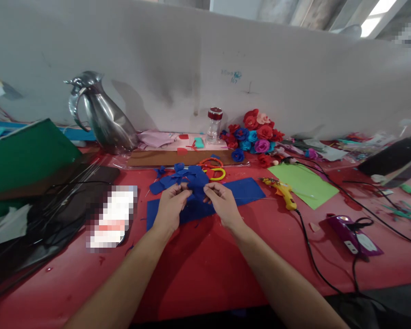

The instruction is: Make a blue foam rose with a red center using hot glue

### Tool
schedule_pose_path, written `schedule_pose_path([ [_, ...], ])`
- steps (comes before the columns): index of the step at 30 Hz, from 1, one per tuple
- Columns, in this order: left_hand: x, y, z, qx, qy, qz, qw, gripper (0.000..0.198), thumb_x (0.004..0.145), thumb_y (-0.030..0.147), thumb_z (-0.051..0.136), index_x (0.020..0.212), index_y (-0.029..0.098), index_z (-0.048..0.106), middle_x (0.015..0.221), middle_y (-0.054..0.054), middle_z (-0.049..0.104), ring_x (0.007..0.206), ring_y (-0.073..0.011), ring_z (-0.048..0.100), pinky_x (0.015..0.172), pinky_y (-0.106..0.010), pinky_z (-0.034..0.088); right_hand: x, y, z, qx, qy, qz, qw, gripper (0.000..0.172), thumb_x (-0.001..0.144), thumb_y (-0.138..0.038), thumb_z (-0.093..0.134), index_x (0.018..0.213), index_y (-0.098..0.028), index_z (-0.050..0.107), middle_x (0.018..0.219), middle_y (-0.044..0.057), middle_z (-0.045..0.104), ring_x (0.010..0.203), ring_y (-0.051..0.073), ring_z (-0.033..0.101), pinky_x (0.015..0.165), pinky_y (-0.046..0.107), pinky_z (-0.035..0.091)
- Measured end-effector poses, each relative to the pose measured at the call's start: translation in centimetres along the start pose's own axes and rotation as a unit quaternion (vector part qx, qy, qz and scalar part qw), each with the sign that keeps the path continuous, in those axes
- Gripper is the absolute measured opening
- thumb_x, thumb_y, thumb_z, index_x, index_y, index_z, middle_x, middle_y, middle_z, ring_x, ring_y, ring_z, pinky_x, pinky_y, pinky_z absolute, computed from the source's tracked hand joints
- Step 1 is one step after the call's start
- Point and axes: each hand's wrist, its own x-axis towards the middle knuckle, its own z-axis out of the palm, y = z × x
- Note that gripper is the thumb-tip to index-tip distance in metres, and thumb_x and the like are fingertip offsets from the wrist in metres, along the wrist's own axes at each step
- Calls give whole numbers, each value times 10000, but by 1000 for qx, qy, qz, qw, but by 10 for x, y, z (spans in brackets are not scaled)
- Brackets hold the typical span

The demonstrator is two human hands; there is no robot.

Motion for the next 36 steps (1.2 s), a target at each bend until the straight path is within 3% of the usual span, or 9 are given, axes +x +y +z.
schedule_pose_path([
  [7, -1, -1, -1, -7, -3, 4, 1000, 125, 568, 221, 679, 594, 174, 567, 444, 94, 384, 399, -46, 275, 418, -218, 181, -1, 1, -3, -47, 16, -29, 998, 194, 744, -389, 616, 753, -197, 645, 649, -13, 637, 564, 131, 584, 569, 244, 442],
  [14, -3, 2, 1, -9, 44, 40, 998, 229, 569, 278, 751, 756, 181, 663, 658, 32, 592, 485, -66, 399, 450, -221, 256, 1, -1, -6, -72, 58, -48, 995, 198, 742, -391, 617, 727, -197, 651, 624, -10, 637, 563, 146, 579, 584, 263, 452],
  [19, -7, 3, 4, 23, -19, 22, 999, 178, 587, 314, 747, 698, 182, 705, 577, 15, 590, 570, -123, 499, 503, -242, 328, -2, -3, -7, -127, 79, -97, 984, 198, 768, -390, 615, 722, -200, 650, 661, 8, 667, 620, 161, 590, 626, 273, 456],
  [23, -9, 2, 5, 9, -62, 3, 998, 226, 587, 352, 763, 692, 167, 686, 565, 22, 585, 481, -85, 433, 441, -226, 274, -6, -4, -5, -162, 71, -124, 976, 200, 778, -382, 620, 688, -205, 640, 629, -1, 660, 592, 154, 566, 600, 264, 428],
  [27, -8, 2, 6, -38, -43, -32, 998, 323, 563, 383, 793, 701, 172, 591, 536, 70, 524, 377, -24, 276, 383, -206, 175, -9, -4, -3, -159, 36, -125, 979, 186, 772, -371, 626, 683, -207, 638, 629, -7, 655, 578, 142, 534, 581, 257, 410],
  [32, -5, 4, 4, -36, -69, -69, 995, 343, 545, 399, 802, 638, 173, 561, 455, 93, 407, 356, -22, 249, 370, -205, 166, -9, -5, -2, -131, 17, -111, 985, 237, 722, -418, 673, 631, -210, 607, 574, -29, 581, 568, 131, 481, 562, 250, 391],
  [36, -3, 2, 2, -21, -90, -94, 991, 310, 495, 359, 812, 624, 152, 619, 488, 55, 484, 357, -17, 252, 365, -216, 146, -7, -5, -1, -96, 16, -84, 992, 276, 674, -426, 704, 574, -206, 570, 541, -42, 521, 548, 121, 437, 535, 243, 363],
])
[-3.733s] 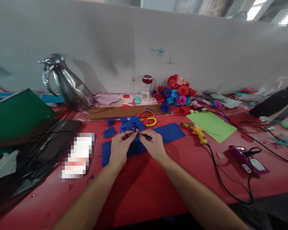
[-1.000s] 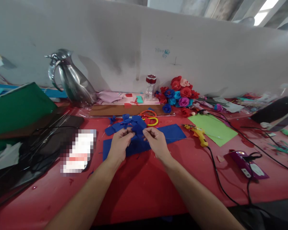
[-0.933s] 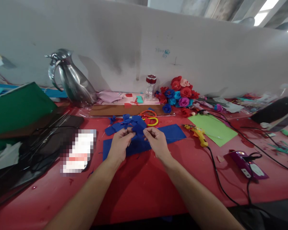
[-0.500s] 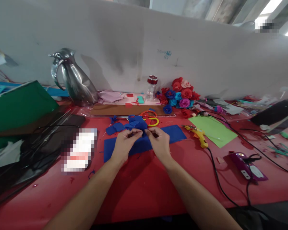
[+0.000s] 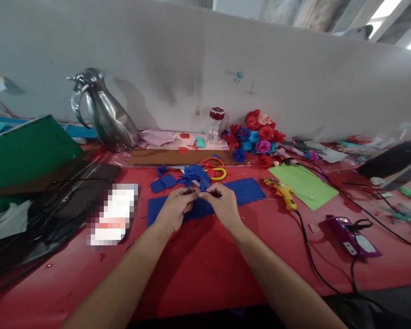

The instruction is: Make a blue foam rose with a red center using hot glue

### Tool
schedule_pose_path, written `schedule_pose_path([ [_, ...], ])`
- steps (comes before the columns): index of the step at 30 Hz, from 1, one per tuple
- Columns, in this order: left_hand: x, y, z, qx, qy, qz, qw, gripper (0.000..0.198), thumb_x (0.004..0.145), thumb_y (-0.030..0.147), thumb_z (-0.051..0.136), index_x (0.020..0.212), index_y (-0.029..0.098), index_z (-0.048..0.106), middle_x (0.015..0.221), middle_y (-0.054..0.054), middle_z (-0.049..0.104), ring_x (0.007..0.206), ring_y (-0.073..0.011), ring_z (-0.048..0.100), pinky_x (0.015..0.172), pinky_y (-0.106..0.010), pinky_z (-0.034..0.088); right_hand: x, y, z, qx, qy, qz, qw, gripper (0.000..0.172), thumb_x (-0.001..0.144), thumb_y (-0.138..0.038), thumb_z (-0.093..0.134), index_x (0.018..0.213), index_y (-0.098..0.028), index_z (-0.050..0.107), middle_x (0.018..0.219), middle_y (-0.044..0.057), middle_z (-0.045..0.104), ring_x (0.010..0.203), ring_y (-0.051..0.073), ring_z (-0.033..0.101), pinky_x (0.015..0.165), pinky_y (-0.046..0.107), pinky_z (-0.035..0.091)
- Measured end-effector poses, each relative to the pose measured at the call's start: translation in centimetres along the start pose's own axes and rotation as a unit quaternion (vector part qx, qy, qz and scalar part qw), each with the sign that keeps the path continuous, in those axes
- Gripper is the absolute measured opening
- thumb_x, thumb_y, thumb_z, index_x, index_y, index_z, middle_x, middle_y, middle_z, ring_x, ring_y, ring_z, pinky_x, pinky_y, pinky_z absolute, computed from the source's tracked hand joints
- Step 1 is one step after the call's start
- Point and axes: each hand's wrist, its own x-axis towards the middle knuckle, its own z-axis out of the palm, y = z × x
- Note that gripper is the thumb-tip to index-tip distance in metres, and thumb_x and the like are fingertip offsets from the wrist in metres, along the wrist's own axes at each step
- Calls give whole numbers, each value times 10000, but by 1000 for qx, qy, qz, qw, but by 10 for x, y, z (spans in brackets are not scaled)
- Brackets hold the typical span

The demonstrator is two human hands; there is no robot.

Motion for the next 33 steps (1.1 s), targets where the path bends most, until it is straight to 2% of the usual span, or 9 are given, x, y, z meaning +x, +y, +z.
schedule_pose_path([
  [6, 4, -2, -2, -25, 49, 33, 998, 233, 518, 292, 767, 652, 154, 636, 552, 40, 538, 364, -14, 282, 377, -218, 159, 8, 6, -3, 103, 51, 53, 992, 236, 651, -385, 708, 614, -197, 570, 561, -51, 508, 551, 103, 437, 547, 233, 362],
  [12, 13, 4, -18, -128, 211, 105, 963, 225, 502, 217, 745, 613, 175, 554, 578, 66, 495, 389, -16, 309, 392, -216, 201, 19, 11, -14, 182, 156, 123, 963, 307, 614, -452, 716, 682, -199, 558, 565, -68, 456, 497, 83, 393, 490, 226, 320],
  [15, 14, 7, -25, -128, 262, 91, 952, 268, 470, 130, 727, 713, 170, 620, 588, 75, 505, 400, -15, 304, 400, -215, 194, 19, 10, -15, 178, 157, 123, 964, 301, 607, -444, 721, 713, -196, 589, 586, -62, 471, 500, 82, 389, 489, 227, 317],
  [17, 12, 8, -25, -112, 283, 85, 949, 356, 470, 96, 712, 815, 171, 666, 576, 80, 513, 409, -20, 313, 411, -212, 208, 16, 8, -12, 134, 125, 98, 978, 270, 645, -440, 700, 715, -194, 614, 591, -53, 490, 518, 91, 405, 513, 234, 339],
  [20, 7, 8, -17, -75, 241, 95, 963, 383, 532, 180, 740, 913, 164, 703, 559, 70, 535, 439, -42, 360, 444, -212, 271, 9, 4, -6, 68, 58, 58, 994, 236, 686, -421, 674, 729, -190, 643, 609, -36, 532, 550, 108, 437, 552, 243, 370],
  [24, 1, 2, -6, 25, 57, 76, 995, 367, 557, 315, 796, 880, 154, 728, 709, 4, 662, 565, -88, 497, 551, -233, 373, 3, 0, -1, 26, -30, 16, 999, 216, 721, -403, 637, 702, -187, 636, 611, -26, 544, 570, 120, 453, 558, 244, 372],
  [26, 0, -1, -3, 50, 2, 67, 997, 342, 565, 332, 797, 847, 152, 729, 789, -27, 696, 693, -137, 567, 659, -264, 420, 3, 0, -1, 21, -50, 1, 999, 212, 741, -394, 612, 697, -186, 623, 613, -23, 540, 578, 121, 455, 563, 242, 374],
  [29, -2, -3, -3, 63, -17, 42, 997, 324, 578, 337, 788, 834, 151, 721, 786, -36, 703, 738, -167, 587, 719, -298, 429, 4, 2, -1, 16, -37, 0, 999, 208, 754, -389, 602, 699, -188, 605, 608, -27, 516, 565, 116, 435, 547, 238, 365],
  [33, -2, -2, -3, 89, 1, 41, 995, 256, 585, 354, 776, 712, 152, 683, 657, -6, 642, 622, -140, 532, 607, -266, 384, 5, 6, -2, 16, -23, 0, 1000, 217, 771, -400, 597, 700, -196, 593, 607, -29, 511, 551, 115, 424, 533, 238, 360],
])
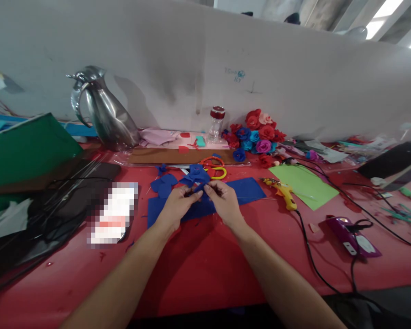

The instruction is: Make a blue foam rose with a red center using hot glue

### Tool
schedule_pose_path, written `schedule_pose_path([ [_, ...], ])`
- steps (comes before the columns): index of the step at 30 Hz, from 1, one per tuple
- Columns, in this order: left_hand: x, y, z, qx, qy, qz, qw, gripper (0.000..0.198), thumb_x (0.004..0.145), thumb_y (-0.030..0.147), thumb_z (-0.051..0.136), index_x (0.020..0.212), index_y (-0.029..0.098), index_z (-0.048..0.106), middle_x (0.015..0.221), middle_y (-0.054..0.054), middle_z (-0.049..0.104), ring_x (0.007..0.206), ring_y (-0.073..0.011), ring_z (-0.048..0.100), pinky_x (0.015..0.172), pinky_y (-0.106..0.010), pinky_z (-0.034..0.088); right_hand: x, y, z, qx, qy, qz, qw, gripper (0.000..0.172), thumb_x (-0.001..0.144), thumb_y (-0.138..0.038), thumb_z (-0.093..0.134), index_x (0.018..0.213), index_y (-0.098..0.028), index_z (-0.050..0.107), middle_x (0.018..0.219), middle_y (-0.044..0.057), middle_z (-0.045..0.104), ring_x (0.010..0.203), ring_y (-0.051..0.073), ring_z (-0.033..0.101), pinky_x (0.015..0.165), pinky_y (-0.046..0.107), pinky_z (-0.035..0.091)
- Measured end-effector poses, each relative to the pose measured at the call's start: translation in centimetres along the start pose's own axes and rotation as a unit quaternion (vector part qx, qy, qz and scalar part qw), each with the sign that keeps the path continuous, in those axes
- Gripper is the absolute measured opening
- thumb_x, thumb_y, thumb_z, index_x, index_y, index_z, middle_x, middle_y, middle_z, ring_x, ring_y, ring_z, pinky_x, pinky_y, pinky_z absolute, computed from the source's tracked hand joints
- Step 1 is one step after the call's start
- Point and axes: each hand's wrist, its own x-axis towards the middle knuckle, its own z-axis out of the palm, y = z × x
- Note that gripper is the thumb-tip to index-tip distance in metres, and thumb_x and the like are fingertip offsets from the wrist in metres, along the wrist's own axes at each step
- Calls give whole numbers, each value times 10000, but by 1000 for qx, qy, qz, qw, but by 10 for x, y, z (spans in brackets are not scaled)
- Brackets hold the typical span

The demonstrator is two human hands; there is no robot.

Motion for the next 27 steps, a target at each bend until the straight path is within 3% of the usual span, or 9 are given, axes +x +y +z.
schedule_pose_path([
  [3, 1, 0, 0, 4, 27, 14, 1000, 227, 603, 356, 757, 658, 164, 648, 560, 33, 558, 523, -102, 438, 521, -243, 310, 0, -1, -1, 2, 3, 2, 1000, 221, 781, -408, 595, 724, -195, 607, 621, -24, 545, 553, 118, 455, 541, 242, 380],
  [9, 7, -1, -5, -34, 67, 15, 997, 313, 602, 384, 754, 517, 166, 545, 434, 69, 413, 400, -53, 269, 438, -243, 181, 1, -8, -3, 44, 75, 21, 996, 254, 777, -443, 602, 842, -198, 613, 697, -9, 612, 598, 120, 534, 578, 242, 436],
  [11, 6, -1, -5, -49, 52, 2, 997, 315, 591, 379, 763, 521, 164, 543, 427, 76, 398, 391, -46, 251, 431, -241, 162, 1, -7, -2, 61, 36, 33, 997, 282, 737, -438, 639, 894, -207, 606, 753, -4, 635, 618, 121, 560, 590, 244, 453],
  [14, 4, 0, -1, -53, 51, 2, 997, 261, 583, 349, 767, 589, 165, 584, 430, 92, 371, 402, -50, 256, 433, -235, 165, -1, -4, 1, 33, -34, 38, 998, 212, 733, -398, 625, 816, -204, 599, 694, -15, 629, 577, 122, 565, 576, 249, 453],
  [20, 4, 1, 2, -54, 122, 51, 990, 262, 541, 305, 790, 645, 177, 587, 467, 95, 404, 447, -63, 315, 442, -225, 203, -6, -3, 3, -27, -30, 30, 999, 201, 777, -377, 586, 680, -204, 556, 581, -30, 602, 537, 125, 557, 544, 240, 418],
  [22, 6, 1, -1, -85, 145, 54, 984, 285, 527, 290, 800, 624, 174, 559, 466, 101, 398, 428, -49, 292, 427, -220, 189, -6, -4, 1, -27, -4, 30, 999, 253, 802, -416, 574, 672, -199, 567, 551, -33, 581, 504, 117, 525, 523, 238, 395],
  [25, 9, 2, -6, -162, 165, 39, 972, 331, 511, 244, 819, 626, 175, 516, 464, 116, 378, 379, -27, 268, 398, -209, 175, -2, -4, -4, -31, 89, 19, 995, 389, 862, -482, 490, 601, -198, 536, 462, -48, 468, 456, 111, 452, 499, 245, 357],
  [27, 11, 2, -10, -207, 167, 29, 964, 358, 501, 212, 831, 638, 174, 502, 483, 118, 390, 356, -14, 268, 381, -200, 174, 1, -7, -8, -37, 147, -7, 988, 371, 856, -490, 500, 635, -196, 548, 533, -28, 519, 538, 128, 507, 559, 259, 396],
])
